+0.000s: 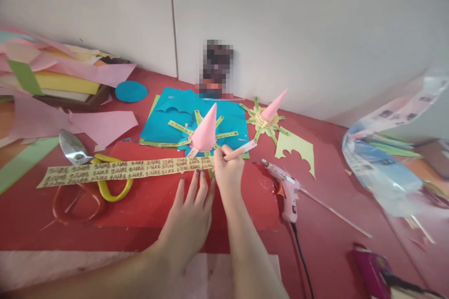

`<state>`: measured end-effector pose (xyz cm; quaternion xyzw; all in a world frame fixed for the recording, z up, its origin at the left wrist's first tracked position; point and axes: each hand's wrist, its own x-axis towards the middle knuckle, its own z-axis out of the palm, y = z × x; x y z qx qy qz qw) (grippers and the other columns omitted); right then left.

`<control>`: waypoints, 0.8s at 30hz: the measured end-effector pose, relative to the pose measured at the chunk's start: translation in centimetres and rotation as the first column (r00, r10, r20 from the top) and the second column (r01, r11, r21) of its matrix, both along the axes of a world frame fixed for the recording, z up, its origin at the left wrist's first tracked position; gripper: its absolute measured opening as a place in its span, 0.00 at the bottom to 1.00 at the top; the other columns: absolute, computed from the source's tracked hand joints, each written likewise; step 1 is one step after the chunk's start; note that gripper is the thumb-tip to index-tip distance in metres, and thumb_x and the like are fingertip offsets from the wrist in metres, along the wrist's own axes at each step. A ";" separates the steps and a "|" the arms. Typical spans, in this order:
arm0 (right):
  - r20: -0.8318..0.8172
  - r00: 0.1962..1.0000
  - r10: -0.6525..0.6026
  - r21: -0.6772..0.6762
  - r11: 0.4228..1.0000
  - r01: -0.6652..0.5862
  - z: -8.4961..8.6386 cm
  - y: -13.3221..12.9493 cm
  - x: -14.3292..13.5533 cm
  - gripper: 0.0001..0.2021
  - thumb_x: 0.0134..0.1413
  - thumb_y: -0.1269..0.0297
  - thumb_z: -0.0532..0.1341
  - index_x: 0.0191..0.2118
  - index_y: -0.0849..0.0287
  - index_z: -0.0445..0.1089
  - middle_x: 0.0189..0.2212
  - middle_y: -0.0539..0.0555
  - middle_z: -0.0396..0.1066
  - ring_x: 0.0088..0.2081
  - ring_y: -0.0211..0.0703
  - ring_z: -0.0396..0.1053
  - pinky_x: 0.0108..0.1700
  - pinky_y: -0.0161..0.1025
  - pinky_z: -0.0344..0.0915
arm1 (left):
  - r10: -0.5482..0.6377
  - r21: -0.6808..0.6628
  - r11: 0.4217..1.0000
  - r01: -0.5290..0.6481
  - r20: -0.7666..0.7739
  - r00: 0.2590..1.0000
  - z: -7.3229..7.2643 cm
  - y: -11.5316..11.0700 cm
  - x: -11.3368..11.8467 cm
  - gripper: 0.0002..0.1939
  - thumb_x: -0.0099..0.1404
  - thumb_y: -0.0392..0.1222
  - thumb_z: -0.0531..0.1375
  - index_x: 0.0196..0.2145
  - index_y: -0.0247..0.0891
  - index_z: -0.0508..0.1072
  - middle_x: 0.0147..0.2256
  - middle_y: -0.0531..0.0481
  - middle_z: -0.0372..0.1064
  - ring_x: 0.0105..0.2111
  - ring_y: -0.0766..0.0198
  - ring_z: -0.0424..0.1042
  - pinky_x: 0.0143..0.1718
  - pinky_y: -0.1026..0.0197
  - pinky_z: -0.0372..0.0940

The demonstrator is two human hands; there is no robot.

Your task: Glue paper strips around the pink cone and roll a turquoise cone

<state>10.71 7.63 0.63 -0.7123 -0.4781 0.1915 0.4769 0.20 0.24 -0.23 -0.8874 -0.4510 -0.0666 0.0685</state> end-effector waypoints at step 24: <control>-0.134 0.991 0.025 0.273 0.962 0.012 0.4 0.0 0.2 0.14 0.53 0.57 0.53 0.42 0.59 0.65 0.44 0.59 0.67 0.45 0.45 0.65 0.46 0.41 0.63 | -0.011 0.014 1.000 0.012 -0.061 0.998 -0.3 0.1 0.4 0.26 0.59 0.40 0.52 0.55 0.29 0.62 0.55 0.32 0.58 0.56 0.42 0.54 0.52 0.43 0.54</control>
